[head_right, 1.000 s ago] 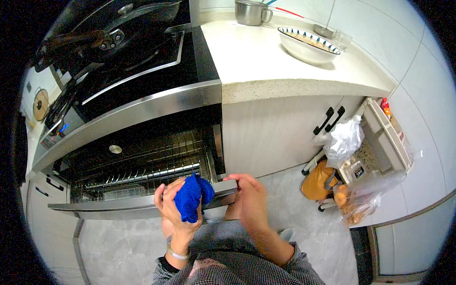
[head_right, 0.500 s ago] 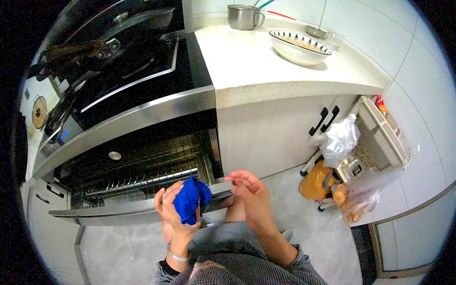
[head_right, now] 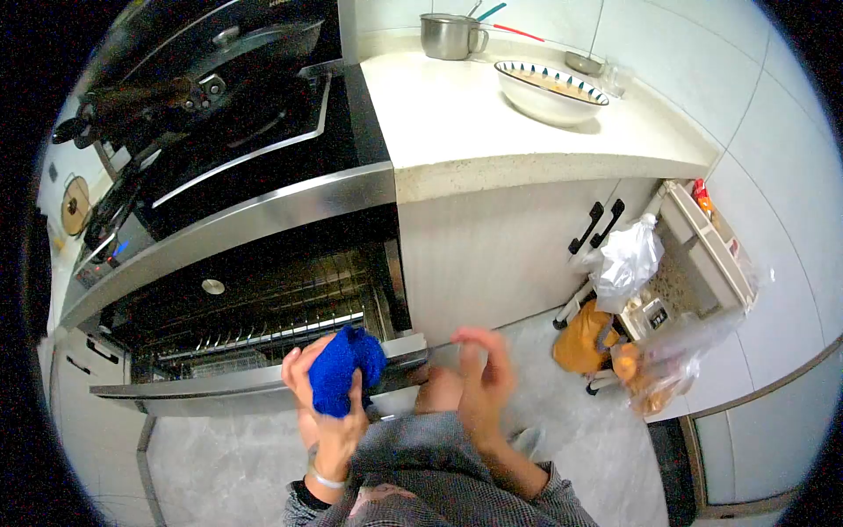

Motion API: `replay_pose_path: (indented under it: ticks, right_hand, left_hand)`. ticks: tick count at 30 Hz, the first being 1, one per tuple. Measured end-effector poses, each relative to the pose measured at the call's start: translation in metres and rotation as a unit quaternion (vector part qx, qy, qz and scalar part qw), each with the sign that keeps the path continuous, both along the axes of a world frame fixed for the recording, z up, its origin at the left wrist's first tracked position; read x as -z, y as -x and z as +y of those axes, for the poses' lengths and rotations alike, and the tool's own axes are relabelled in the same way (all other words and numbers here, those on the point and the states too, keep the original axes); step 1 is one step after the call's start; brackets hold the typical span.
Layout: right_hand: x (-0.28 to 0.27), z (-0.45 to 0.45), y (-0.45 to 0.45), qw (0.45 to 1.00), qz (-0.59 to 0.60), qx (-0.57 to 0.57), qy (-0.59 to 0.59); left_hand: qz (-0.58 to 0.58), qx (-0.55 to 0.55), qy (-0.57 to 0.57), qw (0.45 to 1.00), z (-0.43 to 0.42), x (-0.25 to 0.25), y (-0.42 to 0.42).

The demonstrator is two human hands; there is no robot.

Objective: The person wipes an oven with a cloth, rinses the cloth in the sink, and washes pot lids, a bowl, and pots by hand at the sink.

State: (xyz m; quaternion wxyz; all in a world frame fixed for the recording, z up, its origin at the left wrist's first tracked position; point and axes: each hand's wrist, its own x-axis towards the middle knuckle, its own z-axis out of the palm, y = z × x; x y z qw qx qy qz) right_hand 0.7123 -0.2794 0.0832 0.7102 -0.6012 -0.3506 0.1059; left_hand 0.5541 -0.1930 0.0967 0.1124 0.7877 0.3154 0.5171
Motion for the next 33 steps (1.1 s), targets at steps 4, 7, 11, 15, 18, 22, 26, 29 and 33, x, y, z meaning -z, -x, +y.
replay_pose_path:
  ticks: [4,7,11,15,18,22,26,29,33]
  right_hand:
    - [-0.014,-0.021,0.039,0.981,-0.072,-0.142,-0.115]
    - [-0.008,-0.03,0.02,0.986,-0.124,-0.095,-0.066]
    - [-0.015,-0.009,-0.006,0.971,0.146,-0.04,-0.183]
    - [-0.019,0.026,0.012,0.973,-0.202,-0.103,0.042]
    - [-0.001,0.039,0.02,0.985,-0.157,-0.069,0.0]
    - [-0.002,0.05,0.02,0.997,-0.071,-0.037,-0.005]
    - [-0.011,0.068,-0.022,0.993,0.048,-0.102,0.035]
    - [0.006,0.051,-0.049,0.943,0.31,-0.12,-0.031]
    - [-0.003,0.02,-0.024,0.918,0.331,-0.158,-0.154]
  left_hand:
    - [-0.014,0.253,0.058,0.966,-0.035,-0.01,-0.02]
    - [0.133,0.336,0.101,0.927,-0.035,-0.02,-0.022]
    - [0.145,0.077,-0.027,0.986,-0.015,-0.03,-0.001]
    - [0.25,-0.051,0.009,0.967,0.011,-0.023,-0.007]
    - [0.197,-0.061,-0.038,0.978,0.013,-0.021,-0.011]
    - [0.18,-0.069,-0.057,0.979,0.017,-0.016,-0.012]
    - [0.171,-0.074,-0.055,0.981,0.02,-0.016,-0.015]
    - [0.154,-0.078,-0.105,0.979,0.019,-0.012,-0.01]
    - [0.152,-0.085,-0.101,0.98,0.019,-0.01,-0.012]
